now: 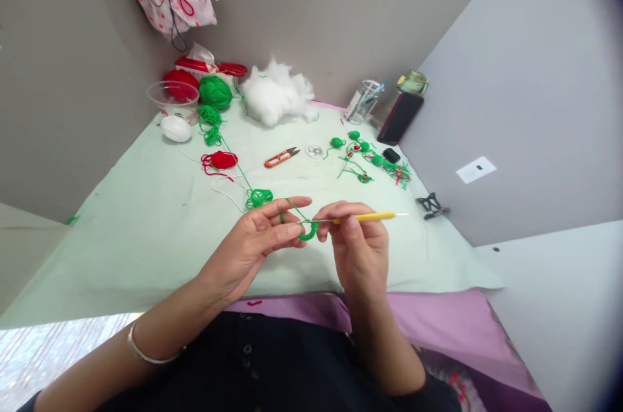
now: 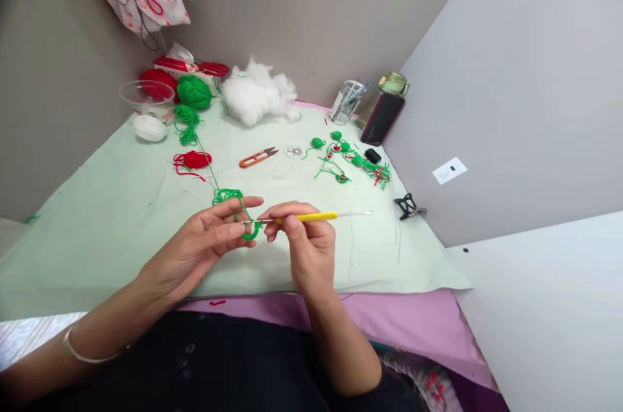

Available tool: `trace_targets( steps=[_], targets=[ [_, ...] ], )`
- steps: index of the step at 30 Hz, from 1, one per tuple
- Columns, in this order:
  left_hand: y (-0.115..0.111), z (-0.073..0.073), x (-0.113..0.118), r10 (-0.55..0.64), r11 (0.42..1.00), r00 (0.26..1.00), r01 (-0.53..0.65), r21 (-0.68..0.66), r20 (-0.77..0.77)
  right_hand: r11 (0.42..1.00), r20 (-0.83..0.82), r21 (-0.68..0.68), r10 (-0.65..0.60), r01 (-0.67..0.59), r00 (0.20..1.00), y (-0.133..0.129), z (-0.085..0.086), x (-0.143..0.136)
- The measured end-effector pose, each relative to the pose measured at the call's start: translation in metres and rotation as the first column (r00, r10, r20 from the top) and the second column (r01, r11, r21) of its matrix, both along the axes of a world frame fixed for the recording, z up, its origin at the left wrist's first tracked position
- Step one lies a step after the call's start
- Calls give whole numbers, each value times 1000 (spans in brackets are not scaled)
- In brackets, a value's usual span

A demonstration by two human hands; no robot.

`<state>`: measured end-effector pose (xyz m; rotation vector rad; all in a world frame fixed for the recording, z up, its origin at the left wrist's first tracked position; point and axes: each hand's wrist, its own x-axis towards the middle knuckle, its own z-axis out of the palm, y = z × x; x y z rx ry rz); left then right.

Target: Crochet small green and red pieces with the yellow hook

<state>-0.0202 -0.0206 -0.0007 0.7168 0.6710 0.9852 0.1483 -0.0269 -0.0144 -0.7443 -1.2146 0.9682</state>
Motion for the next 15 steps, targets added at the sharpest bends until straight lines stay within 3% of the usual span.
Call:
trace_targets(
  steps=[3, 7, 11, 15],
  targets=[
    [-1, 2, 0, -28, 1000, 999, 29, -10, 28, 999, -33, -39, 24, -25, 999, 0, 2, 2],
    [-4, 5, 4, -3, 1000, 1000, 3, 0, 8, 999, -11, 9, 38, -38, 999, -1, 0, 1],
    [-3, 3, 2, -21, 999, 999, 22, -38, 28, 999, 18, 19, -38, 38, 999, -1, 0, 2],
    [0, 0, -4, -55, 995, 993, 62, -75, 102, 995, -62, -49, -88, 85, 994, 4, 3, 6]
  ],
)
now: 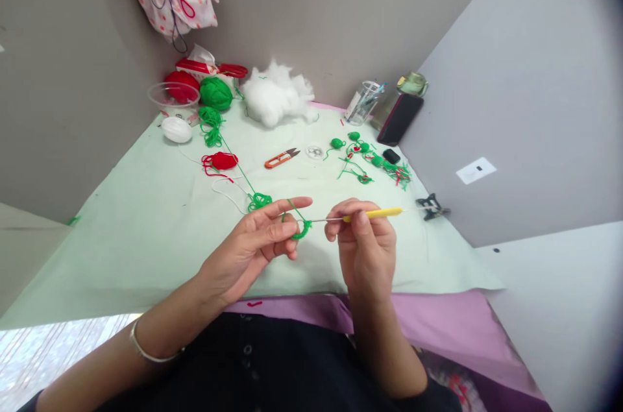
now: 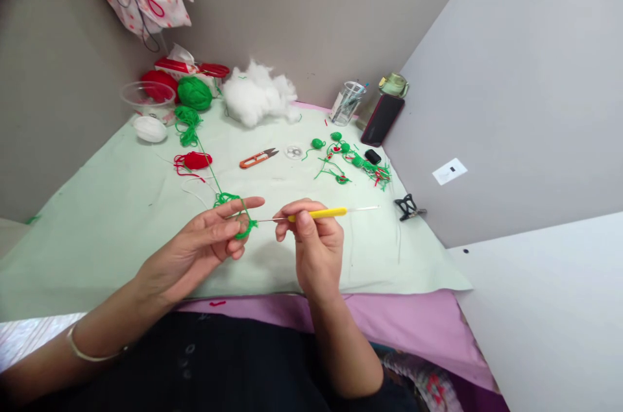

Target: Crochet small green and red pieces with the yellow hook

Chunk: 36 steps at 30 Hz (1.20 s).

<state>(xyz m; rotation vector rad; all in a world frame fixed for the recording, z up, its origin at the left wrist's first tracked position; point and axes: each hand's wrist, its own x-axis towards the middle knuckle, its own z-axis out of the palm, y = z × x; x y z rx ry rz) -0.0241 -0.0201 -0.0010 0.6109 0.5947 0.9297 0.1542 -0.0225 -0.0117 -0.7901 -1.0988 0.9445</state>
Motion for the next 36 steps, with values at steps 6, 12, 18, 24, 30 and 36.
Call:
trace_targets(
  steps=[6, 12, 18, 24, 30, 36],
  targets=[
    [-3, 0, 5, 117, 985, 988, -103, 139, -102, 997, 40, 32, 73, -74, 997, -3, 0, -2],
    [-4, -1, 8, 146, 975, 976, -114, 191, -163, 992, 240, 126, -15, -16, 971, -8, -2, -6],
    [-6, 3, 6, 173, 970, 966, -134, 201, -192, 991, 256, 129, -10, -23, 967, -11, 2, -1],
    [-5, 1, 9, 124, 990, 990, -119, 75, -69, 833, 646, 553, -449, 28, 617, -21, -11, -3],
    [-2, 0, 7, 82, 997, 996, -82, 8, -43, 976, 287, 207, -131, 72, 949, -11, -2, -2],
    [-7, -2, 16, 141, 986, 988, -136, 93, -57, 833, 536, 536, -459, 134, 708, -11, -14, -11]
  ],
)
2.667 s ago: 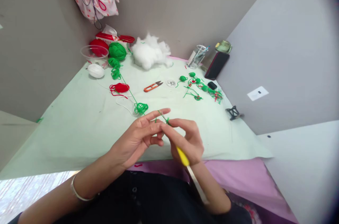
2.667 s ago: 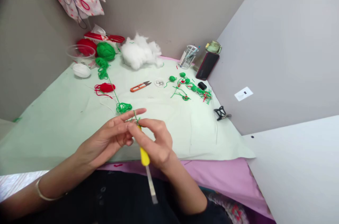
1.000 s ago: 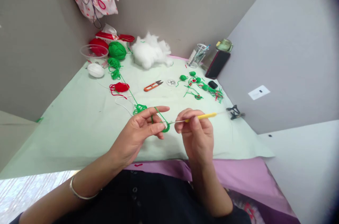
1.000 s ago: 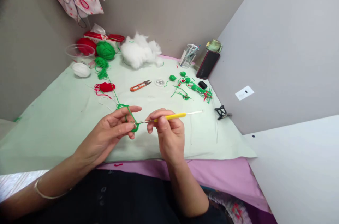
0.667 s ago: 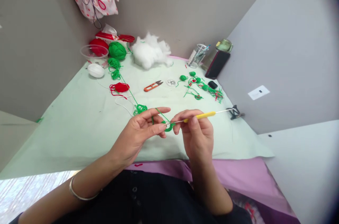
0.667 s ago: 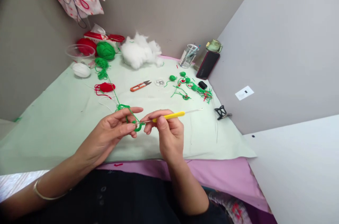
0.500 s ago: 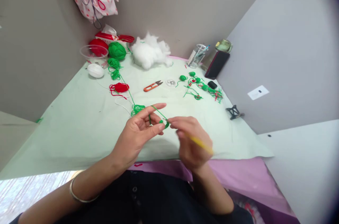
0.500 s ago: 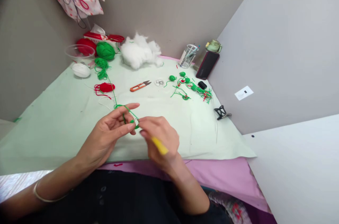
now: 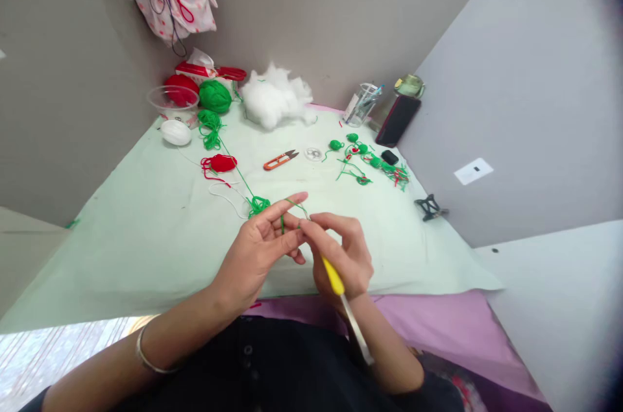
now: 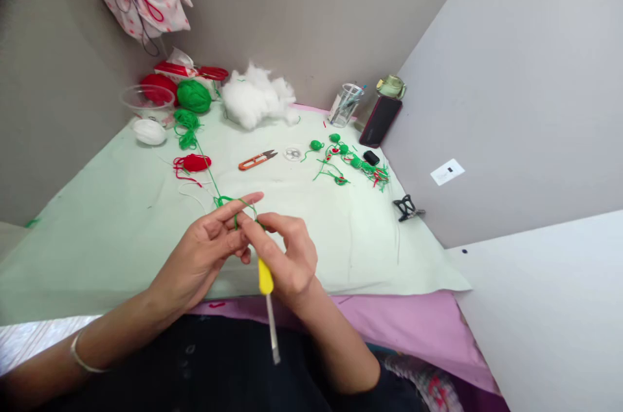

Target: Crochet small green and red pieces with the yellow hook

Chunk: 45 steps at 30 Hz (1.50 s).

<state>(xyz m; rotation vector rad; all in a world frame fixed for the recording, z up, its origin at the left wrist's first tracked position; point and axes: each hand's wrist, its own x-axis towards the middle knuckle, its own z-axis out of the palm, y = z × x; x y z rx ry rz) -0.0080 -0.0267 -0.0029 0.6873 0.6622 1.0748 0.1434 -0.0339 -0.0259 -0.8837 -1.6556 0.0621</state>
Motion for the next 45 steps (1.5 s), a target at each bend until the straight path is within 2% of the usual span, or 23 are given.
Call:
trace_targets(
  steps=[2, 4, 6, 8, 10, 13, 17, 19, 20, 22, 24, 26, 27, 29, 31, 32, 33, 35, 37, 39, 41, 43, 45],
  targets=[
    [3, 0, -2, -63, 995, 997, 65, -72, 38, 999, -3, 44, -12, 12, 1000, 1, -1, 1],
    [6, 0, -6, -91, 987, 994, 98, -125, 60, 995, -182, -72, 55, -69, 982, 3, 3, 4],
    [7, 2, -9, -65, 991, 996, 71, -118, 55, 962, -430, -178, 114, -208, 896, 6, 10, 8],
    [6, 3, -9, -36, 998, 999, 37, -59, 20, 912, -582, -216, 166, -348, 796, 7, 15, 9],
    [4, 3, -7, -17, 1000, 1000, 17, 7, -19, 879, -575, -238, 214, -412, 789, 7, 16, 8],
    [2, 2, -5, -17, 999, 999, 19, 38, -39, 872, -500, -256, 250, -418, 829, 6, 13, 5],
    [3, 3, -6, -32, 999, 998, 33, 21, -50, 825, -593, -280, 254, -491, 764, 5, 13, 7],
    [3, 4, -7, -12, 999, 998, 14, 34, -63, 858, -527, -276, 241, -433, 815, 2, 14, 10],
    [2, 4, -7, 6, 999, 998, -3, 44, -66, 895, -435, -254, 232, -366, 870, 1, 14, 11],
    [1, 4, -6, 36, 998, 998, -34, 49, -51, 966, -144, -153, 189, -210, 971, -3, 12, 13],
    [1, 3, -6, 20, 1000, 1000, -20, 13, -2, 994, 164, -13, 108, -107, 981, -6, 8, 13],
    [3, 2, -7, -51, 996, 997, 56, -65, 63, 996, 276, 67, 39, -60, 960, -6, 4, 13],
    [5, 1, -8, -88, 990, 992, 97, -107, 89, 997, 238, 55, 39, -54, 971, -5, 4, 13],
    [7, -1, -10, -119, 979, 987, 134, -152, 107, 994, -4, -49, 99, -99, 995, -1, 5, 12],
    [8, -1, -10, -80, 988, 995, 87, -126, 64, 958, -287, -170, 177, -232, 941, 3, 8, 12],
    [7, -1, -9, -40, 995, 999, 43, -87, 31, 934, -371, -204, 203, -293, 906, 5, 9, 11],
    [6, -1, -7, -1, 999, 1000, 1, -41, -2, 921, -396, -220, 217, -321, 892, 5, 9, 10],
    [2, 0, -3, 58, 998, 997, -56, 39, -46, 945, -268, -212, 189, -250, 945, 4, 6, 7],
    [0, -1, -1, 70, 996, 997, -67, 67, -41, 994, -31, -82, 64, -67, 997, 2, 0, 3],
    [0, -2, -1, 8, 1000, 1000, -8, 15, -9, 998, 93, 58, -37, 32, 995, -1, -4, 2],
    [3, -2, -5, -66, 995, 997, 69, -75, 31, 999, 29, 41, -11, 10, 1000, 0, -3, 3],
    [7, -2, -10, -100, 986, 993, 106, -127, 58, 992, -189, -95, 61, -80, 980, 2, 1, 6],
    [8, -1, -12, -81, 990, 995, 87, -115, 51, 955, -418, -202, 115, -216, 901, 6, 7, 9]
  ],
)
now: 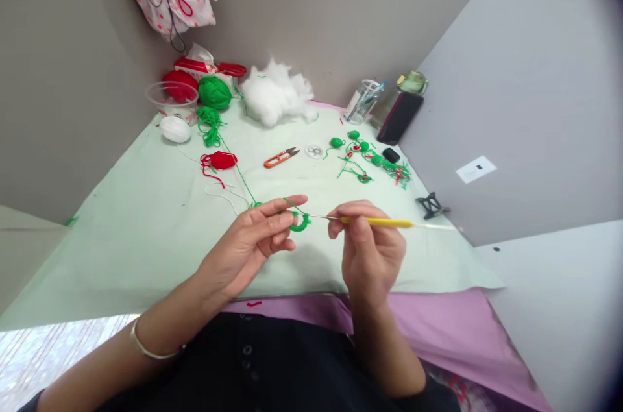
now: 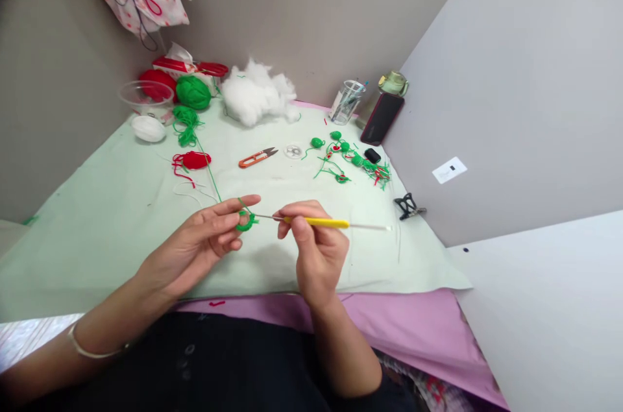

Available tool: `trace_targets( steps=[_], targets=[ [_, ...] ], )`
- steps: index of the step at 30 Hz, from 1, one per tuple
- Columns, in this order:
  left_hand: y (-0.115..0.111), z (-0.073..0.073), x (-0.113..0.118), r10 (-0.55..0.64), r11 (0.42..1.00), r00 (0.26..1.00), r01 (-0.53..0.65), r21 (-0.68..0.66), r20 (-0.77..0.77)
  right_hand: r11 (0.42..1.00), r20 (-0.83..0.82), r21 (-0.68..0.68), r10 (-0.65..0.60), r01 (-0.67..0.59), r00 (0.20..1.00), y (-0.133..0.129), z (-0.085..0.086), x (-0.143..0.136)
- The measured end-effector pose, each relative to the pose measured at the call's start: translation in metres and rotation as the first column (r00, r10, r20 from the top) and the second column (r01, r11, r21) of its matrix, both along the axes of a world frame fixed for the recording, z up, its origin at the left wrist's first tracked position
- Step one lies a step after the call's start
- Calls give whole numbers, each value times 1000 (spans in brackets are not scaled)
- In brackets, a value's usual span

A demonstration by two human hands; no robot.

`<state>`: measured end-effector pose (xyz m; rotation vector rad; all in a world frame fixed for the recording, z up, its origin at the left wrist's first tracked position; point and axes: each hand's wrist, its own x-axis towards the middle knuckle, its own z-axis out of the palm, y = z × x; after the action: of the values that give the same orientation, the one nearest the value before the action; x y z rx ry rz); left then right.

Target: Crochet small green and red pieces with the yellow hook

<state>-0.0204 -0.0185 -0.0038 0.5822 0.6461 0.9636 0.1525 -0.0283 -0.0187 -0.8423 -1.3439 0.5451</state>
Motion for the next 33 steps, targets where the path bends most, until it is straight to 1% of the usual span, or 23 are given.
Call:
trace_targets(
  steps=[1, 2, 4, 6, 9, 11, 13, 16, 18, 20, 22, 23, 25, 26, 27, 28, 31, 32, 33],
  targets=[
    [0, 1, 0, 16, 1000, 1000, -15, 27, -17, 997, -83, -48, 54, -58, 995, 1, 2, 1],
    [-1, 2, 0, 31, 998, 999, -29, 62, -39, 990, -132, -75, 109, -120, 985, 2, 4, 1],
    [-4, 3, 2, 69, 989, 994, -58, 133, -82, 973, -142, -94, 198, -212, 970, 3, 4, 0],
    [-6, 4, 5, 90, 983, 990, -70, 170, -108, 962, -113, -107, 238, -250, 965, 2, 3, -2],
    [-7, 4, 6, 77, 989, 991, -62, 136, -109, 958, -135, -126, 240, -257, 961, 1, 0, -4],
    [-6, 4, 4, 44, 995, 996, -36, 91, -80, 959, -169, -122, 232, -254, 958, 2, 0, -4],
    [-4, 5, 2, -14, 999, 1000, 15, 51, -26, 965, -214, -118, 208, -236, 954, 4, 1, -2],
    [1, 4, -2, -91, 996, 994, 91, 7, 66, 966, -309, -151, 156, -210, 938, 8, 4, 1],
    [3, 4, -4, -103, 995, 991, 103, -2, 87, 955, -365, -184, 152, -232, 918, 10, 6, 3],
    [3, 3, -3, -75, 997, 996, 74, 26, 54, 940, -400, -198, 183, -279, 898, 11, 6, 4],
    [0, 2, 0, -7, 995, 1000, 10, 96, -31, 934, -367, -181, 226, -308, 902, 8, 5, 2],
    [-1, 1, 1, 37, 990, 996, -26, 141, -76, 939, -308, -166, 240, -300, 921, 7, 4, 1],
    [-4, 1, 4, 101, 975, 985, -70, 211, -141, 960, -144, -134, 227, -246, 963, 3, 2, -1],
    [-5, 1, 5, 112, 971, 981, -75, 228, -156, 969, -80, -119, 208, -217, 975, 2, 2, -1],
    [-5, 1, 5, 109, 970, 981, -69, 232, -162, 973, -51, -112, 196, -201, 979, 1, 2, -1],
    [-5, 1, 5, 99, 972, 982, -61, 225, -163, 973, -60, -114, 197, -203, 979, 0, 2, -1],
    [-6, 2, 2, 72, 980, 983, -38, 194, -171, 950, -166, -156, 244, -270, 955, -1, 4, 1],
    [-6, 2, 2, 75, 981, 982, -41, 192, -175, 948, -167, -165, 245, -272, 955, -1, 4, 2],
    [-6, 2, 1, 85, 979, 981, -49, 196, -177, 957, -131, -157, 227, -246, 965, -3, 4, 3]
  ],
)
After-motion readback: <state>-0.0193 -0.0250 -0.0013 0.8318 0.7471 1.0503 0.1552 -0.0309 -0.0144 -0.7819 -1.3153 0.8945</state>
